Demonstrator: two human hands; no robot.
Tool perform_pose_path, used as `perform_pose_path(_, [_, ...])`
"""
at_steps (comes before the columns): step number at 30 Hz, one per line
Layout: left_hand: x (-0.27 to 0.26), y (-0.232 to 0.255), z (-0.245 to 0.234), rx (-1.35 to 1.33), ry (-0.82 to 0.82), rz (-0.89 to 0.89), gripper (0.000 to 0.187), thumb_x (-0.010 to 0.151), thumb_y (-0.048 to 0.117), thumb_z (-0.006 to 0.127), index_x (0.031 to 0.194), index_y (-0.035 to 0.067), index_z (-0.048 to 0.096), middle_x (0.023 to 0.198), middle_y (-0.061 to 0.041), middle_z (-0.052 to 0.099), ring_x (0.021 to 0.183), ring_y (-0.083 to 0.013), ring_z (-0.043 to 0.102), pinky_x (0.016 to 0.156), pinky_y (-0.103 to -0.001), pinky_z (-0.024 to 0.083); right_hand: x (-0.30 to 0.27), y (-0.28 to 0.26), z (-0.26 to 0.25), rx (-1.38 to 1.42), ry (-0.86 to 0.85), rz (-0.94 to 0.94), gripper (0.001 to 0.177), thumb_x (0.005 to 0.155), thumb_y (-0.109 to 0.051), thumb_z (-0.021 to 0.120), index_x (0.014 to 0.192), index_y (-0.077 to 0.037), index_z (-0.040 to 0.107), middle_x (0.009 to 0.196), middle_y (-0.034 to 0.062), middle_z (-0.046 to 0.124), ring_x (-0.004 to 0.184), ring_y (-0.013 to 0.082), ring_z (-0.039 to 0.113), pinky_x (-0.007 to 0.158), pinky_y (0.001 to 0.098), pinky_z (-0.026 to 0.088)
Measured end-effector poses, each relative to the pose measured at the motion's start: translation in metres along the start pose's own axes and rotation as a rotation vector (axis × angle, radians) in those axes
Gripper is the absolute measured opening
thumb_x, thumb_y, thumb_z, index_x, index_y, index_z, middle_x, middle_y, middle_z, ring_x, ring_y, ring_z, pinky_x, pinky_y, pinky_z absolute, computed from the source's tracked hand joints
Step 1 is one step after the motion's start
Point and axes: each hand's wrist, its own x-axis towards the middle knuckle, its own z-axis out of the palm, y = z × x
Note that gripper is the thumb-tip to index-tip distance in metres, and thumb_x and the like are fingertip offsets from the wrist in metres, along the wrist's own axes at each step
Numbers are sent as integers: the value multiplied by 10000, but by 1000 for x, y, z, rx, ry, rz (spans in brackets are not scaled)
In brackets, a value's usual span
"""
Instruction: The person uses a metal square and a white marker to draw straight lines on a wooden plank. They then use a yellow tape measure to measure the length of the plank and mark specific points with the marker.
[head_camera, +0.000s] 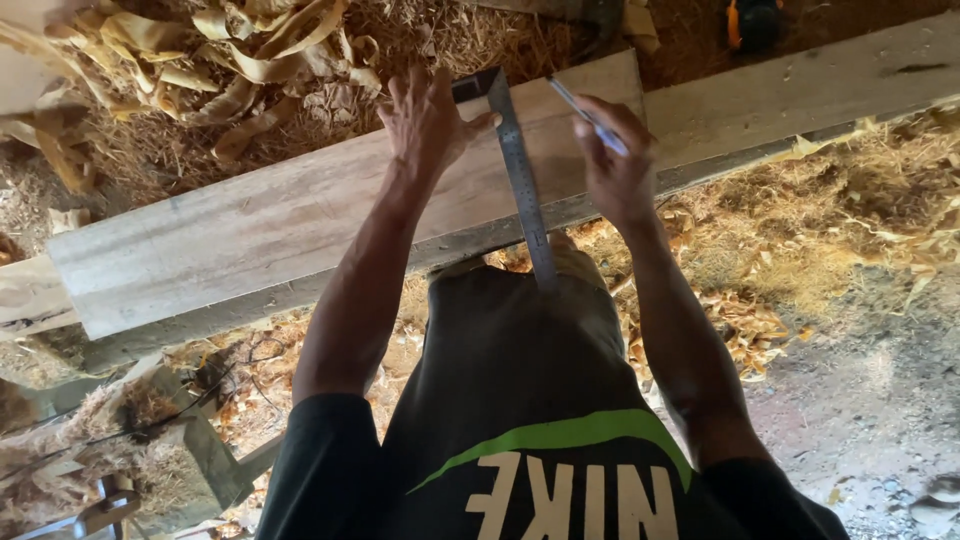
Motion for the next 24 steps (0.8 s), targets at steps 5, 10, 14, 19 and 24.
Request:
perform_pose_path(5, [0,4,-2,1,-21,2,768,769,722,854,1293,228,587,1327,-193,507,1174,-422,477,883,-721,462,6,30,37,52,-32,-52,169,1087,-21,599,1226,52,660,1023,210,719,740,217,642,548,298,515])
perform_pose_path(10, [1,5,-2,-7,-47,-7,758,771,754,825,1270,232,595,1301,-200,520,1155,-429,480,877,-714,470,6,43,46,28,-57,-92,185,1027,113,665,1196,37,657,947,177,720,679,191,664,497,279,532])
perform_pose_path(14, [2,-3,9,-14,19,30,749,776,735,860,1259,218,614,1312,-214,514,1156,-424,476,824,-709,502,4,8,25,67,-156,-12,165,1033,135,623,1184,81,663,995,206,703,746,212,638,570,284,520])
perform_pose_path(19, [2,1,2,-45,-18,4,743,756,641,925,1278,215,612,1321,-219,499,1187,-427,454,864,-764,479,-10,-38,-11,25,-267,63,177,1107,-44,596,1228,63,668,978,198,706,714,201,630,539,301,509])
perform_pose_path(24, [4,-2,6,-64,-21,12,722,754,683,923,1225,231,615,1299,-211,502,1161,-435,472,845,-719,499,-27,-81,-43,-23,-453,242,219,1025,1,626,1217,99,664,1125,284,723,993,387,746,821,447,656])
